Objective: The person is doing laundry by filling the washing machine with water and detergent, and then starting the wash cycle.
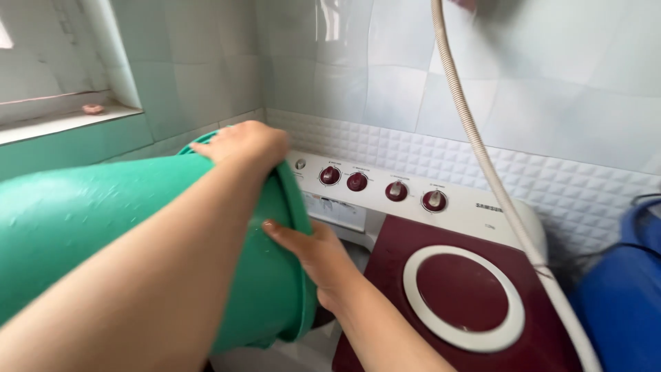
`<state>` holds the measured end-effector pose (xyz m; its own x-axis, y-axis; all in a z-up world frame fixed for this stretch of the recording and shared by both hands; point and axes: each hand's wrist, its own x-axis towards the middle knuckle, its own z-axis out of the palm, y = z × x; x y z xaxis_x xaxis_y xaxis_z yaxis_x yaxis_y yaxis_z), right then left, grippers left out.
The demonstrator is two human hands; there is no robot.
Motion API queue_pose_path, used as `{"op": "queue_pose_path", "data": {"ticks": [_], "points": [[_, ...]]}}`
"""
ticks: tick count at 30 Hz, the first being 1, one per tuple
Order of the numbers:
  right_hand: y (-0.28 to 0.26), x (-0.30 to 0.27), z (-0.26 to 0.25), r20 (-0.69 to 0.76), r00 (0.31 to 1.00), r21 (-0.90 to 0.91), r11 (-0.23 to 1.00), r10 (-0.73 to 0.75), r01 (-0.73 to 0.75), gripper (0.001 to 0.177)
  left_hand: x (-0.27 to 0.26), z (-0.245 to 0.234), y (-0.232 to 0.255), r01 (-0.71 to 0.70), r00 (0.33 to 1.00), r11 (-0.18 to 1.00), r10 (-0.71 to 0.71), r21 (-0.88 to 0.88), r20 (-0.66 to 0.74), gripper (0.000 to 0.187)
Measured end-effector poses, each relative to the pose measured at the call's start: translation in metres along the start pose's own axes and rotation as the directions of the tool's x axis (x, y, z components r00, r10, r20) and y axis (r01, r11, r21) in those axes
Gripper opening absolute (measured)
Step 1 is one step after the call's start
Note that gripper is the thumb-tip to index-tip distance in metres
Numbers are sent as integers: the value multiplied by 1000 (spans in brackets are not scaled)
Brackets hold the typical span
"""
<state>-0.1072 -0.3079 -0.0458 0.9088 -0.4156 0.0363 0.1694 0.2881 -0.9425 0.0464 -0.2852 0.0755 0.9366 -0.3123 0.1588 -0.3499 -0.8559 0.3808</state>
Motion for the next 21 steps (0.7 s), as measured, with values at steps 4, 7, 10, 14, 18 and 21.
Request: {"op": "queue_pose_path", "data": {"ticks": [4,7,10,14,18,21], "points": [[15,-39,42,140,988,-213,973,-64,93,51,-40,-34,-70,98,993,977,-108,-189,-44,51],[36,-70,68,241,963,-337,921,-117,196,44,-80,-50,-131,133,987,948,-152,-291,-47,48],[63,-101,88,350,923,-456,832,-158,315,39,-125,-51,-197,149,981,914,-185,-378,-59,49],[100,-144,115,520,832,-612,595,-195,521,38,-173,-27,-296,149,977,885,-201,-440,-74,57],[137,-186,139,643,756,-632,474,-120,613,39,-248,-28,-383,226,970,892,-242,-392,10,61],[169,-211,152,696,718,-655,396,-16,644,34,-296,-18,-456,325,945,893,-292,-311,149,67]]}}
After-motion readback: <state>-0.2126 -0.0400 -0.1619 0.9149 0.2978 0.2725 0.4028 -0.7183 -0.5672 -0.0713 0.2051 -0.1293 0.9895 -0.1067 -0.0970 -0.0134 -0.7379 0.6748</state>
